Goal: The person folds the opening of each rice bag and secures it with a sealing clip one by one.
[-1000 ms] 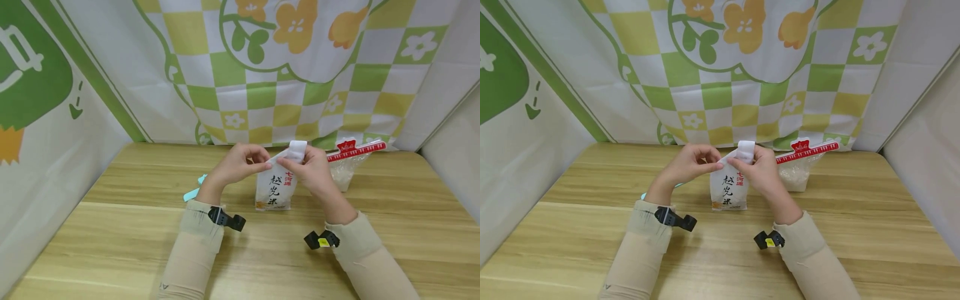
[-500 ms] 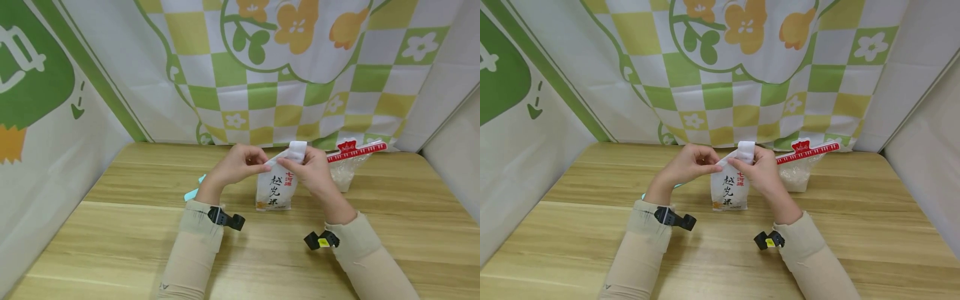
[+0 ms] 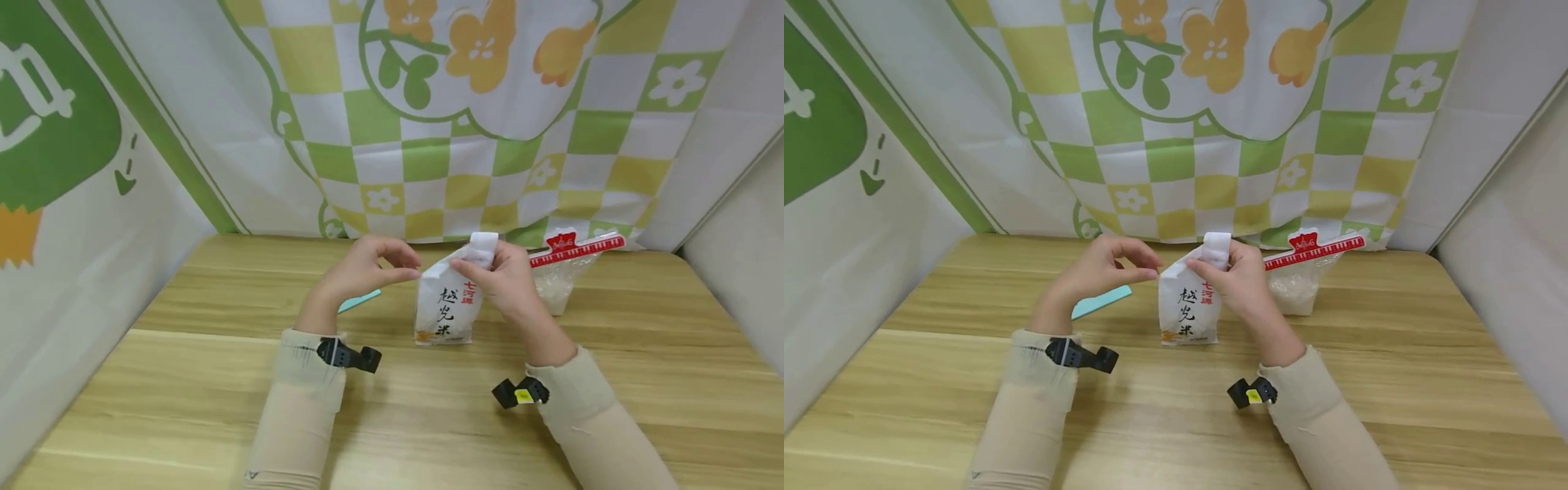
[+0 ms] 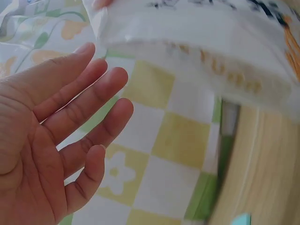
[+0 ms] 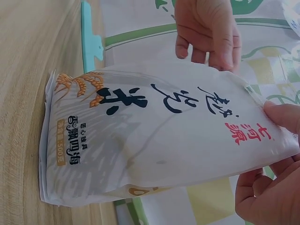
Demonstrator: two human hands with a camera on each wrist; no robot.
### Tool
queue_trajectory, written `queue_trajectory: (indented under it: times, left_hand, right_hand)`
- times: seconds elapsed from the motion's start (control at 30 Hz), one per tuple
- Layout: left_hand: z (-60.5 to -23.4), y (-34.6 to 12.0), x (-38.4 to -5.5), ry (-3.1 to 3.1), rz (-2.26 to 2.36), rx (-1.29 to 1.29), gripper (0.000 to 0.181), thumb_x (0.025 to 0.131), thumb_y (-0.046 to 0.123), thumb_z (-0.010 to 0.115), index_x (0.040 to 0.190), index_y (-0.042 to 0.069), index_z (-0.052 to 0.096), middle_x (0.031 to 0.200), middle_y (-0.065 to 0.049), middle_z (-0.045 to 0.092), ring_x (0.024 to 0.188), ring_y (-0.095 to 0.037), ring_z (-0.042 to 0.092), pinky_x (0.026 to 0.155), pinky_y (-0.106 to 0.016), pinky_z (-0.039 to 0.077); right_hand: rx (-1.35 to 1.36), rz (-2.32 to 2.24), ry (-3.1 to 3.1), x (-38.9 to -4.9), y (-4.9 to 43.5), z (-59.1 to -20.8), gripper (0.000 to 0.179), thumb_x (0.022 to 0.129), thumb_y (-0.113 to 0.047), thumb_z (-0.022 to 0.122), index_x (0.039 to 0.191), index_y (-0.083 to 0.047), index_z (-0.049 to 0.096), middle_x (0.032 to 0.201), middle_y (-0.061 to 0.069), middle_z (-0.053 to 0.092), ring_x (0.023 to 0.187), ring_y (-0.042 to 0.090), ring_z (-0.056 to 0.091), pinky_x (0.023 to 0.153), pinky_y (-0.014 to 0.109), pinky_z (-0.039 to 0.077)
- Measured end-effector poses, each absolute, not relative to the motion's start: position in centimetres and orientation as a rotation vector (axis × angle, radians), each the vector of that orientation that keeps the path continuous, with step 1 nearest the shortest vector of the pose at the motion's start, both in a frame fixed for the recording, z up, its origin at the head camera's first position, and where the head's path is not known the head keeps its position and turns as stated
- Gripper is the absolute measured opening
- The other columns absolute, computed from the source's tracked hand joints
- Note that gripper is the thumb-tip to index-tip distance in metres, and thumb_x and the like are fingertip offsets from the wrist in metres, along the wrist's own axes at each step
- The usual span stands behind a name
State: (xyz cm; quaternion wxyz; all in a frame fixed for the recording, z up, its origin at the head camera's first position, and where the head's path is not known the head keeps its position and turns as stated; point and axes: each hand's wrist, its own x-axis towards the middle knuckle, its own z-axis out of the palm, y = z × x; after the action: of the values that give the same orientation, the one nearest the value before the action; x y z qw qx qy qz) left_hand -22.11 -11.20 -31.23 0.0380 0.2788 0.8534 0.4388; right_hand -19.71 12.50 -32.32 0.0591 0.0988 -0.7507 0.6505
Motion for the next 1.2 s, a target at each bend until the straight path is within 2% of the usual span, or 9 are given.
queue_trajectory:
  times: [0.23, 0.47, 0.77, 0.9, 1.07, 1.2]
  left_hand:
    - [-31.8, -13.6, -22.5, 2.711, 1.104, 0.800, 0.020, 0.092, 0.024, 0.071, 0.108, 0.011, 0.072, 0.112, -0.003, 0.072, 0.116, -0.024, 0.061, 0.103, -0.048, 0.047]
    - [-31.9, -16.7, -23.0, 2.721, 1.006, 0.745, 0.026, 0.093, 0.022, 0.070, 0.114, 0.006, 0.070, 0.121, -0.011, 0.068, 0.118, -0.034, 0.060, 0.101, -0.052, 0.047]
    - [-33.3, -20.2, -23.3, 2.773, 0.916, 0.673, 0.032, 0.094, 0.019, 0.068, 0.120, 0.001, 0.067, 0.132, -0.019, 0.063, 0.129, -0.040, 0.051, 0.108, -0.060, 0.039]
    - [-34.0, -20.9, -23.8, 2.765, 0.928, 0.608, 0.034, 0.093, 0.017, 0.069, 0.122, -0.001, 0.066, 0.130, -0.020, 0.063, 0.125, -0.041, 0.054, 0.105, -0.058, 0.043]
    - [-34.9, -21.2, -24.6, 2.745, 0.918, 0.522, 0.035, 0.092, 0.014, 0.070, 0.122, -0.004, 0.065, 0.123, -0.022, 0.066, 0.111, -0.038, 0.064, 0.093, -0.048, 0.054]
    - [-35.4, -21.3, -25.0, 2.747, 0.919, 0.496, 0.032, 0.092, 0.013, 0.071, 0.118, -0.005, 0.067, 0.116, -0.022, 0.069, 0.105, -0.037, 0.066, 0.091, -0.046, 0.055]
  right_hand:
    - [0.281, 1.924, -2.303, -19.7, 12.5, -32.5, 0.022, 0.086, -0.007, 0.077, 0.100, 0.005, 0.067, 0.077, -0.013, 0.067, 0.072, 0.003, 0.064, 0.065, 0.023, 0.057]
    - [0.315, 1.946, -2.290, -19.6, 12.7, -32.3, 0.020, 0.086, -0.006, 0.076, 0.099, 0.006, 0.067, 0.077, -0.013, 0.066, 0.073, 0.003, 0.064, 0.066, 0.023, 0.057]
    - [0.335, 1.918, -2.314, -19.6, 12.6, -32.2, 0.027, 0.085, -0.006, 0.076, 0.103, 0.013, 0.066, 0.078, -0.011, 0.067, 0.072, 0.004, 0.064, 0.066, 0.023, 0.056]
    - [0.357, 1.889, -2.323, -19.7, 12.6, -32.2, 0.026, 0.086, -0.006, 0.076, 0.102, 0.011, 0.067, 0.078, -0.009, 0.067, 0.072, 0.004, 0.064, 0.066, 0.024, 0.056]
    - [0.357, 1.891, -2.326, -19.8, 12.7, -32.3, 0.025, 0.086, -0.005, 0.076, 0.102, 0.011, 0.067, 0.078, -0.009, 0.066, 0.072, 0.004, 0.063, 0.065, 0.024, 0.056]
    - [0.360, 1.890, -2.329, -19.8, 12.8, -32.4, 0.025, 0.086, -0.005, 0.076, 0.102, 0.011, 0.067, 0.079, -0.008, 0.066, 0.072, 0.004, 0.064, 0.066, 0.024, 0.056]
